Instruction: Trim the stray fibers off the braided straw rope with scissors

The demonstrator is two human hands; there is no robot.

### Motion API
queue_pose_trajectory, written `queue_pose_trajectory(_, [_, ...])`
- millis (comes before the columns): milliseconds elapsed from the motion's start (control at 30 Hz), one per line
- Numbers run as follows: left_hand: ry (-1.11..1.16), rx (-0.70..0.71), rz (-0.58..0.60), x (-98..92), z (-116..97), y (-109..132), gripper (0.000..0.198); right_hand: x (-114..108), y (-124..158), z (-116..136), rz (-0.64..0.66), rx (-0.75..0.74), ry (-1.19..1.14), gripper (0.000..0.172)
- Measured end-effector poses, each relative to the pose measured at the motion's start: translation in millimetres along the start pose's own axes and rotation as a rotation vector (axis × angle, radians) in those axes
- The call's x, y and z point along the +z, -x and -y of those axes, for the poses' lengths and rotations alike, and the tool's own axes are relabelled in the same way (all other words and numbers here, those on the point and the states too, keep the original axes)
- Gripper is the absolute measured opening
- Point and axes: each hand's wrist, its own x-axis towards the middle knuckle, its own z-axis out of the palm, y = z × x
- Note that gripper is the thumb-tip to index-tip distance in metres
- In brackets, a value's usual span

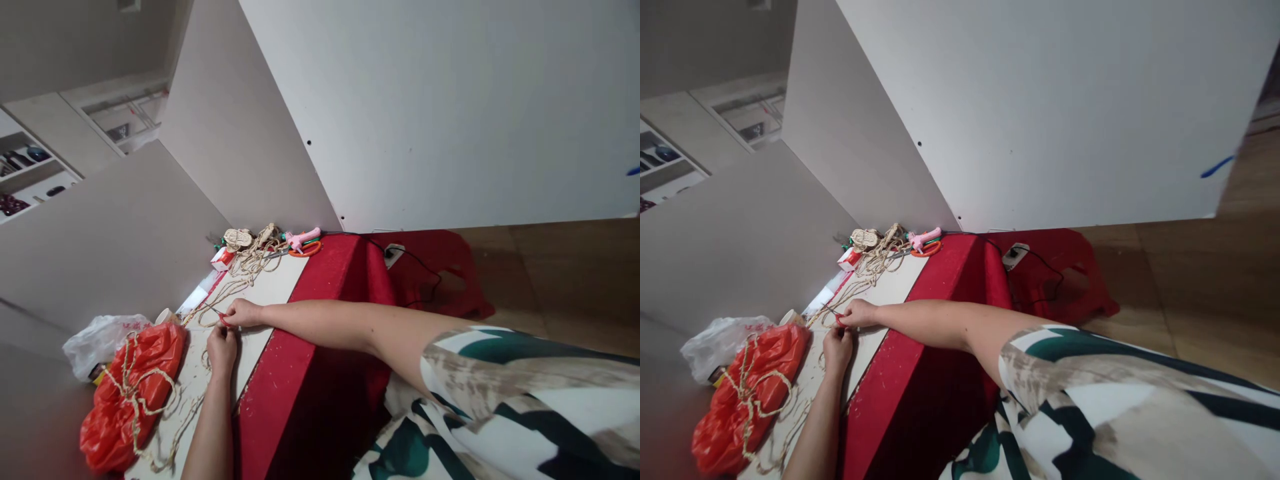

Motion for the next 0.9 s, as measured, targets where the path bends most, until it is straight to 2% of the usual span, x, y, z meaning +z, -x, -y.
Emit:
queue_pose_trajectory(167, [-0.003, -0.011, -0.003, -0.8, 0.6, -0.6, 0.039, 1.1, 1.3, 1.9, -0.021, -0.016, 0.001, 0.033])
queue_pose_trajectory(333, [0.001, -0.017, -0.006, 0.3, 1.7, -1.7, 0.039, 3.1, 1.6, 3.4, -0.058, -0.058, -0.026, 0.039])
queue_pose_trajectory(567, [-0.006, -0.031, 0.012, 0.3, 4.7, -3.8, 0.039, 2.0, 1.5, 2.4, -0.056, -0.067, -0.054, 0.032])
queue_pose_trajectory(900, [0.017, -0.015, 0.014, -1.0, 7.8, -2.7, 0.039, 2.9, 3.3, 4.7, -0.051, -0.067, -0.055, 0.033])
